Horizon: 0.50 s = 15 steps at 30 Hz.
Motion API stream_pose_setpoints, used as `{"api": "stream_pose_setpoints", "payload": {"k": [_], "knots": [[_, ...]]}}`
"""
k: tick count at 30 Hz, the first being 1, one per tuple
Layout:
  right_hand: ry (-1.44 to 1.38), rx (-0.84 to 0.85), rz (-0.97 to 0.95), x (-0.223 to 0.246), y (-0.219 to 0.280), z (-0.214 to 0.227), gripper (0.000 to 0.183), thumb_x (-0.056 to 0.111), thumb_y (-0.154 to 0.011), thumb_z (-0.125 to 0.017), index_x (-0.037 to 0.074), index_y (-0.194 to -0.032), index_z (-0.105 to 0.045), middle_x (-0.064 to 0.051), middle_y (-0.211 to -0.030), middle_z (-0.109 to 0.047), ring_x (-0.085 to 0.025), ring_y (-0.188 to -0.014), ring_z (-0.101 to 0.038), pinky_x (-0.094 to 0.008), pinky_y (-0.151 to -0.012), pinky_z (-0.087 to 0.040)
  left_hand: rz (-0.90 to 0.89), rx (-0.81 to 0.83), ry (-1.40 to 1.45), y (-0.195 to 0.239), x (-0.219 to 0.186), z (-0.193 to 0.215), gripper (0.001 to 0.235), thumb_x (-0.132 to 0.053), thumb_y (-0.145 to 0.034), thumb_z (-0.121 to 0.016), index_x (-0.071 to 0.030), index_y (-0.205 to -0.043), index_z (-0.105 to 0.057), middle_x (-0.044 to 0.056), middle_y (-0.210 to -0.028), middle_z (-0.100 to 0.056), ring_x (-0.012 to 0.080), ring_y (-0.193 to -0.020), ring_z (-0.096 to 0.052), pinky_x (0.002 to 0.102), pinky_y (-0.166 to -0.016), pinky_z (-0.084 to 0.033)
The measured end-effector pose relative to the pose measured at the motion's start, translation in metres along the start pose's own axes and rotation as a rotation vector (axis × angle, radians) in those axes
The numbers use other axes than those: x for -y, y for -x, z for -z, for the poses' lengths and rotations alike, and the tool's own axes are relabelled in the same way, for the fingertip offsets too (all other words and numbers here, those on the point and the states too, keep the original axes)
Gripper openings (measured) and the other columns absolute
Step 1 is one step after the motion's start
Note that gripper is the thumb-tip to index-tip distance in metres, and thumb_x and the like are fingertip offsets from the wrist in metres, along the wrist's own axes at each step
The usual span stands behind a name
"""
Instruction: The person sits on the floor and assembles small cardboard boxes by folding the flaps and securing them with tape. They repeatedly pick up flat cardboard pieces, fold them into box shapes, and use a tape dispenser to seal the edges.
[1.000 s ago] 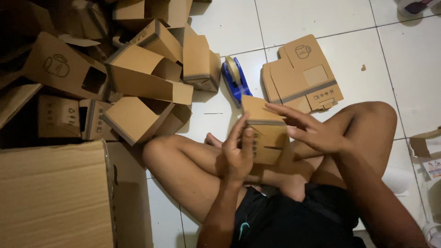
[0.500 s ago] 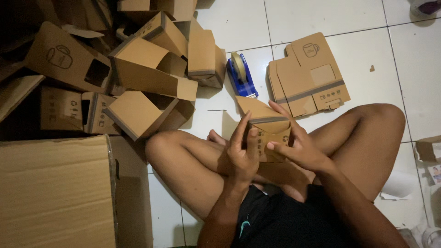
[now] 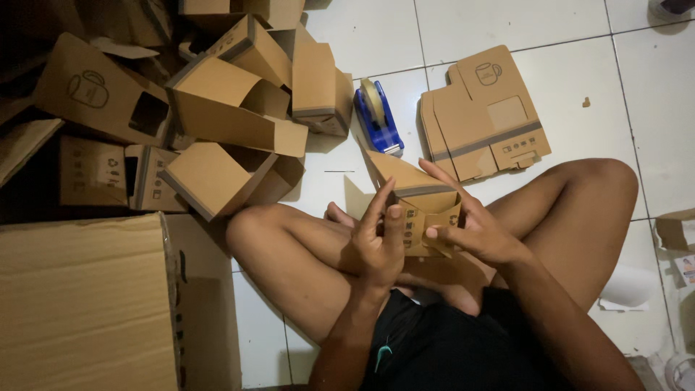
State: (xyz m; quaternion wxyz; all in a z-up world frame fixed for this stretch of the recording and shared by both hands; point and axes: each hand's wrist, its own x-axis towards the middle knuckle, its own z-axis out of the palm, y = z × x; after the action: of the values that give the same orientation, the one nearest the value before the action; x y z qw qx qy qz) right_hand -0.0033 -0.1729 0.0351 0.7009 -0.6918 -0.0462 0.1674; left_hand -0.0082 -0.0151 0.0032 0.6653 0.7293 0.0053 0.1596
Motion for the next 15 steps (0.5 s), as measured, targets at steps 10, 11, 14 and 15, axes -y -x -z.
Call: {"api": "stream_pose_setpoints", "payload": {"k": [10,11,14,15], "knots": [[-0.055,-0.148,-0.064,-0.009,-0.003,0.013,0.093,0.018,-0.079,-0.075,0.009,-0.162,-0.035,-0.029,-0.149,-0.051,-0.04,-0.134,-0.049,-0.061,-0.114,-0.038,0.185,0.386,0.105,-0.006,-0.02,0.014,0.084,-0.026,-0.088,-0.078,-0.002,-0.158,-0.038,0.031,-0.152,-0.05,0.0438,-0.143,-0.046,0.053,-0.122,-0.032],[-0.071,-0.197,-0.087,-0.005,-0.001,0.012,0.088,0.018,-0.081,-0.073,0.01,-0.162,-0.038,-0.025,-0.149,-0.052,-0.035,-0.135,-0.049,-0.056,-0.115,-0.038,0.171,0.482,0.094,-0.01,-0.027,0.015,0.101,-0.026,-0.081,-0.084,-0.003,-0.162,-0.028,0.031,-0.156,-0.044,0.0436,-0.145,-0.042,0.052,-0.122,-0.032],[-0.038,-0.257,-0.081,0.005,0.001,0.012,0.082,0.019,-0.085,-0.072,0.009,-0.16,-0.042,-0.022,-0.152,-0.052,-0.03,-0.138,-0.045,-0.051,-0.118,-0.035,0.14,0.587,0.072,-0.013,-0.028,0.011,0.115,-0.023,-0.077,-0.087,-0.003,-0.165,-0.016,0.033,-0.158,-0.041,0.0443,-0.146,-0.04,0.054,-0.121,-0.035],[0.013,-0.264,-0.05,0.009,0.001,0.012,0.081,0.021,-0.085,-0.073,0.008,-0.159,-0.043,-0.023,-0.154,-0.05,-0.031,-0.142,-0.042,-0.051,-0.12,-0.033,0.121,0.593,0.059,-0.013,-0.025,0.01,0.111,-0.019,-0.081,-0.084,-0.001,-0.165,-0.013,0.034,-0.155,-0.044,0.0452,-0.145,-0.043,0.056,-0.12,-0.037]]}}
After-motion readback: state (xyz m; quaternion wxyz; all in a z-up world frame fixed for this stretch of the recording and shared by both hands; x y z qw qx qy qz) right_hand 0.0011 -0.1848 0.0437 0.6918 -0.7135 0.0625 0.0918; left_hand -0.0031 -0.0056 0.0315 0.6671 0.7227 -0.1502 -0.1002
